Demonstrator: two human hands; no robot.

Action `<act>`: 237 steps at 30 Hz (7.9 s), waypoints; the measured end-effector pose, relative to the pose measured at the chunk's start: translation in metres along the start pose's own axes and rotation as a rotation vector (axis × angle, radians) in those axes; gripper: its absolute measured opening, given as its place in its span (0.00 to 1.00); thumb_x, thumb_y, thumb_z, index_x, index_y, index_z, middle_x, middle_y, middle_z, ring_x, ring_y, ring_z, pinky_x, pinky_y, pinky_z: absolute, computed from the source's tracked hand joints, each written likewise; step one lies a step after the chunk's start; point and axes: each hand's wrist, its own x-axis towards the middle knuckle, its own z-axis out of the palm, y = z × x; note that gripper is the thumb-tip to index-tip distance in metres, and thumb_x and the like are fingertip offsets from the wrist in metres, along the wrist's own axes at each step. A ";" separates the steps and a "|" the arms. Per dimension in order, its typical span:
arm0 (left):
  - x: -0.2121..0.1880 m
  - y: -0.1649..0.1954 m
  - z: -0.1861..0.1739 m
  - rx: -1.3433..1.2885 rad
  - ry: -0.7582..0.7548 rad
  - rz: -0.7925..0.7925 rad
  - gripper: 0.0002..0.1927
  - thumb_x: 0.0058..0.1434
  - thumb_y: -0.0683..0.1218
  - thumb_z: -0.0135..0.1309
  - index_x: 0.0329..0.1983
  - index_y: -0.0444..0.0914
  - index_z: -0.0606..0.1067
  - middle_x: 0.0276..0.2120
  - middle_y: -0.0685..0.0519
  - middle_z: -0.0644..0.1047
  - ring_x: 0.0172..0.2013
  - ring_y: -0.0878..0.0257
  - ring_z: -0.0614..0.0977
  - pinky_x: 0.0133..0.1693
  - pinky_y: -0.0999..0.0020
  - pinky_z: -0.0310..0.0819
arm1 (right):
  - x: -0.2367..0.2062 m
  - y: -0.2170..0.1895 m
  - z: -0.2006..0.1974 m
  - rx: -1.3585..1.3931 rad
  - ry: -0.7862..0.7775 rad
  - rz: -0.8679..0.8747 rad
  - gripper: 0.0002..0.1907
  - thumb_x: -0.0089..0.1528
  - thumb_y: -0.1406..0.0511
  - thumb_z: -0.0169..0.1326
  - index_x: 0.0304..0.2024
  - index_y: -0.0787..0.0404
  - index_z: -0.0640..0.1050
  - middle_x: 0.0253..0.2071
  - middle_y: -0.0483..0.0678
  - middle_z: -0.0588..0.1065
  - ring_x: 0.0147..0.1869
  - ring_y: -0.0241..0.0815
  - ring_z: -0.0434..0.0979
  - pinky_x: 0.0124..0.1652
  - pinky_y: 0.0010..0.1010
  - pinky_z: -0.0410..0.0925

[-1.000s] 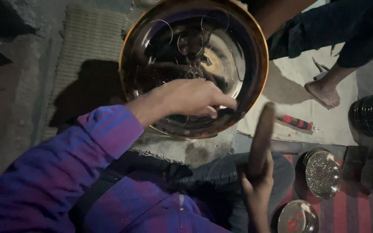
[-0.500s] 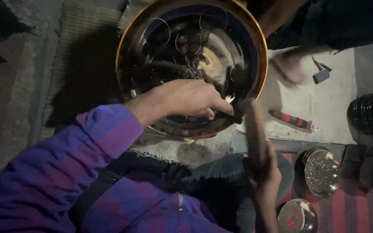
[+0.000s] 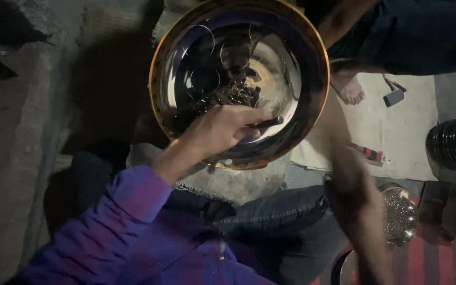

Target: The person holds a small metal piece inside a large metal bowl and repeatedly strikes it with a hammer. The person adjusts the metal piece occasionally while continuing to hammer it.

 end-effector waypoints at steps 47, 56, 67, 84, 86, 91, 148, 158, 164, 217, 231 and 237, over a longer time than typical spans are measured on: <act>-0.013 0.010 0.015 -0.115 0.065 -0.077 0.17 0.69 0.45 0.53 0.60 0.43 0.72 0.41 0.51 0.82 0.39 0.61 0.87 0.43 0.66 0.86 | 0.084 -0.047 -0.065 -0.761 -0.434 0.026 0.33 0.64 0.61 0.54 0.73 0.51 0.65 0.47 0.56 0.80 0.39 0.48 0.83 0.35 0.37 0.78; 0.017 0.015 0.002 -0.008 -0.243 -0.069 0.20 0.70 0.44 0.47 0.64 0.48 0.71 0.41 0.51 0.83 0.38 0.63 0.87 0.39 0.68 0.86 | 0.021 -0.025 -0.027 -0.193 -0.150 0.320 0.30 0.63 0.67 0.57 0.69 0.59 0.69 0.58 0.55 0.75 0.57 0.46 0.76 0.51 0.36 0.71; -0.047 0.010 -0.046 0.031 0.114 -0.020 0.22 0.67 0.53 0.56 0.61 0.44 0.68 0.37 0.51 0.83 0.37 0.60 0.88 0.37 0.64 0.84 | 0.054 -0.001 0.057 0.391 0.082 0.196 0.38 0.62 0.75 0.60 0.73 0.63 0.60 0.62 0.53 0.71 0.65 0.43 0.72 0.62 0.33 0.68; 0.028 0.012 -0.040 0.081 -0.470 -0.027 0.24 0.58 0.48 0.62 0.59 0.56 0.75 0.43 0.53 0.83 0.44 0.56 0.85 0.48 0.55 0.77 | -0.092 0.031 0.057 0.123 -0.086 0.434 0.45 0.47 0.77 0.60 0.67 0.66 0.62 0.53 0.55 0.75 0.60 0.44 0.74 0.58 0.33 0.65; 0.029 0.013 -0.043 0.081 -0.485 0.009 0.26 0.56 0.46 0.62 0.60 0.56 0.75 0.44 0.54 0.83 0.45 0.56 0.84 0.47 0.55 0.77 | -0.098 0.040 0.055 0.141 -0.074 0.414 0.43 0.50 0.76 0.59 0.69 0.66 0.62 0.55 0.56 0.74 0.61 0.45 0.73 0.58 0.33 0.65; 0.033 0.013 -0.045 0.088 -0.521 0.005 0.28 0.56 0.44 0.61 0.61 0.57 0.74 0.44 0.56 0.84 0.45 0.58 0.85 0.47 0.56 0.77 | -0.098 0.045 0.069 0.240 0.255 0.428 0.52 0.53 0.73 0.62 0.75 0.63 0.49 0.60 0.59 0.66 0.59 0.50 0.71 0.54 0.34 0.69; -0.055 -0.015 0.037 -0.059 0.636 -0.169 0.18 0.66 0.45 0.62 0.56 0.41 0.70 0.41 0.51 0.83 0.41 0.58 0.87 0.42 0.64 0.82 | 0.153 -0.128 -0.028 -1.172 -0.579 -0.403 0.32 0.63 0.56 0.55 0.71 0.42 0.68 0.39 0.43 0.82 0.31 0.37 0.82 0.32 0.30 0.76; -0.037 -0.042 0.027 -0.042 0.199 -0.161 0.17 0.70 0.48 0.53 0.61 0.51 0.71 0.43 0.53 0.83 0.38 0.60 0.86 0.39 0.67 0.84 | 0.130 -0.100 -0.030 -0.953 -0.577 -0.095 0.31 0.67 0.59 0.53 0.73 0.45 0.64 0.43 0.49 0.81 0.35 0.42 0.84 0.33 0.30 0.77; -0.025 -0.037 0.007 0.056 -0.028 -0.036 0.18 0.72 0.48 0.49 0.64 0.51 0.69 0.42 0.51 0.79 0.34 0.61 0.84 0.33 0.68 0.85 | 0.083 -0.078 -0.025 -0.665 -0.322 0.030 0.34 0.63 0.58 0.58 0.70 0.51 0.64 0.43 0.53 0.79 0.41 0.47 0.83 0.37 0.38 0.76; 0.027 0.005 -0.043 0.054 -0.435 -0.093 0.26 0.63 0.45 0.54 0.64 0.60 0.72 0.46 0.56 0.83 0.45 0.60 0.86 0.50 0.58 0.78 | -0.066 0.009 0.048 -0.120 0.135 0.404 0.42 0.57 0.73 0.65 0.73 0.58 0.65 0.55 0.53 0.77 0.54 0.38 0.78 0.52 0.28 0.71; 0.038 0.015 -0.046 0.178 -0.499 -0.009 0.27 0.59 0.47 0.58 0.61 0.62 0.73 0.48 0.58 0.82 0.48 0.61 0.83 0.51 0.55 0.78 | -0.056 0.013 0.060 0.455 0.380 0.349 0.47 0.58 0.75 0.64 0.74 0.57 0.54 0.48 0.48 0.75 0.48 0.36 0.78 0.46 0.27 0.74; 0.035 0.011 -0.035 0.226 -0.431 -0.017 0.28 0.62 0.43 0.55 0.63 0.62 0.73 0.45 0.60 0.84 0.45 0.61 0.86 0.49 0.55 0.80 | -0.039 0.023 0.040 0.043 0.112 0.378 0.44 0.58 0.78 0.64 0.74 0.62 0.61 0.47 0.51 0.77 0.48 0.39 0.76 0.49 0.29 0.71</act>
